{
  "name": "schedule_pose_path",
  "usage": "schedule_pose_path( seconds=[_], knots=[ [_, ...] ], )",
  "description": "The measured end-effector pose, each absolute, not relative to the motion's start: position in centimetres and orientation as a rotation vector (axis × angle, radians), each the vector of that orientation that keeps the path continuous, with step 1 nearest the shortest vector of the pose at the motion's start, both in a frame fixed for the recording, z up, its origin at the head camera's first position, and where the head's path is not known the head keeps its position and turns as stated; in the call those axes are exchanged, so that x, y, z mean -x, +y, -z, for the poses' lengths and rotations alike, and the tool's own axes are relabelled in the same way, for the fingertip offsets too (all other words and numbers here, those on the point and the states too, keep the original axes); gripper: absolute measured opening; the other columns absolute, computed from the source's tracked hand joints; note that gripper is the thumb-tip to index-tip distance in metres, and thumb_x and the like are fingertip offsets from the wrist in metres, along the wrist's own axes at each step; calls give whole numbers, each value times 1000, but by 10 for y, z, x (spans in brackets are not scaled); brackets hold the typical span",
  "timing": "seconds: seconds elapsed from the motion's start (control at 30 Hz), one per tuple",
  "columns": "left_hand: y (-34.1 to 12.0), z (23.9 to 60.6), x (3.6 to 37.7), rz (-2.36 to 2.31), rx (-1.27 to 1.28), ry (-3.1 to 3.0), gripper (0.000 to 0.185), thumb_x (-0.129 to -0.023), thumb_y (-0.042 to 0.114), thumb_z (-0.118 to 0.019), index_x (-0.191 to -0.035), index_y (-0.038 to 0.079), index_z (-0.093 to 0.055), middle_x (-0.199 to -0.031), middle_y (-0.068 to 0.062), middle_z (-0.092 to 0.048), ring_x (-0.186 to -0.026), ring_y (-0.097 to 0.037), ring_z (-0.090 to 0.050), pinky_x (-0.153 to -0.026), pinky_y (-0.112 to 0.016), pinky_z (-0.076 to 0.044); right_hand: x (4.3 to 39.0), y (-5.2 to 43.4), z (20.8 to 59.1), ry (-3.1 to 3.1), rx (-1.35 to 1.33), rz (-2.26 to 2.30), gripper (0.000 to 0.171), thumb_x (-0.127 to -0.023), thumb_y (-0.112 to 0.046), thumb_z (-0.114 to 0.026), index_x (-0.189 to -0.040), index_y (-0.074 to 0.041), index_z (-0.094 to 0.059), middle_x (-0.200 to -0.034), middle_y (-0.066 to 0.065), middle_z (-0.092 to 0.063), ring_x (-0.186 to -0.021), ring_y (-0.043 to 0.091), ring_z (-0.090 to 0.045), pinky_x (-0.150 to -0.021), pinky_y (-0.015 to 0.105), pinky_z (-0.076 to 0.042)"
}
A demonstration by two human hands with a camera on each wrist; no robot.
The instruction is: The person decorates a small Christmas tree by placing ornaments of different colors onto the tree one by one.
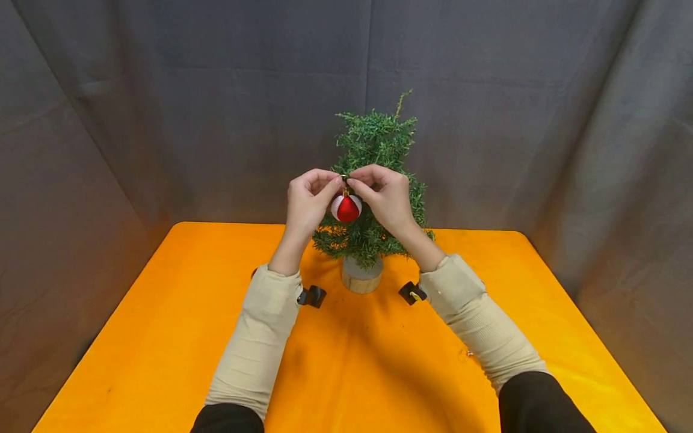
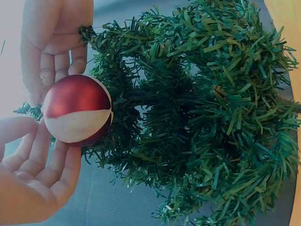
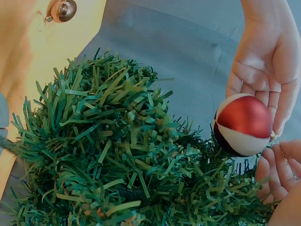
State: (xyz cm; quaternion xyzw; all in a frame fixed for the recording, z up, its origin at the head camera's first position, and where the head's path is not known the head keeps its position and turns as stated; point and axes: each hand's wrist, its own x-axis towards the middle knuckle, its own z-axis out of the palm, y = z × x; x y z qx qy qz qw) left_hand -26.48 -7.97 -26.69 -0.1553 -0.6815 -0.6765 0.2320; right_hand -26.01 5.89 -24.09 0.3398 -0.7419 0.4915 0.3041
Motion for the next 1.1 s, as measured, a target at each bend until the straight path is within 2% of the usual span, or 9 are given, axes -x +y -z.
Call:
schedule_pose_path(
  seconds=[0.1, 0.2, 0.3, 0.53, 0.73, 1.1],
  knots=[
    [-79, 265, 265, 1830, 427, -1876, 15, -84, 7, -61, -87, -7, -64, -76, -14, -62, -65, -15, -55, -58, -29, -48, 273, 61, 250, -1933, -903, -1280, 8, -79, 2, -65, -84, 8, -67, -72, 16, -64, -60, 22, -58, -55, 24, -47],
    [-77, 263, 266, 1796, 416, -1883, 15, -84, 8, -62, -87, -7, -64, -76, -13, -61, -64, -14, -54, -59, -25, -46, 285, 62, 258, -1879, -925, -1232, 8, -79, -2, -66, -83, 4, -68, -71, 11, -65, -59, 16, -58, -54, 19, -46],
    [-76, 261, 266, 1765, 403, -1889, 17, -84, 10, -63, -88, -6, -65, -77, -14, -61, -65, -14, -52, -59, -21, -44, 286, 62, 256, -1846, -934, -1182, 8, -80, -2, -65, -83, 4, -68, -71, 12, -65, -59, 17, -59, -55, 21, -47],
    [-74, 257, 268, 1773, 408, -1870, 17, -84, 9, -62, -89, -7, -64, -79, -18, -62, -70, -24, -57, -61, -21, -47, 288, 61, 253, -1837, -902, -1164, 7, -79, 0, -65, -82, 5, -68, -70, 12, -65, -59, 18, -59, -55, 25, -49],
    [-74, 256, 272, 1736, 389, -1868, 14, -84, 7, -62, -87, -7, -64, -75, -16, -63, -65, -18, -59, -59, -23, -48, 290, 60, 253, -1836, -913, -1114, 7, -80, -1, -63, -83, 5, -68, -70, 12, -64, -56, 17, -57, -54, 25, -48],
    [-75, 254, 277, 1539, 329, -1950, 14, -83, 10, -62, -84, -3, -67, -71, -13, -63, -59, -18, -54, -52, -20, -41, 291, 60, 252, -1858, -874, -1005, 8, -82, -1, -61, -83, 4, -68, -69, 11, -63, -54, 16, -56, -51, 25, -46]
  ],
)
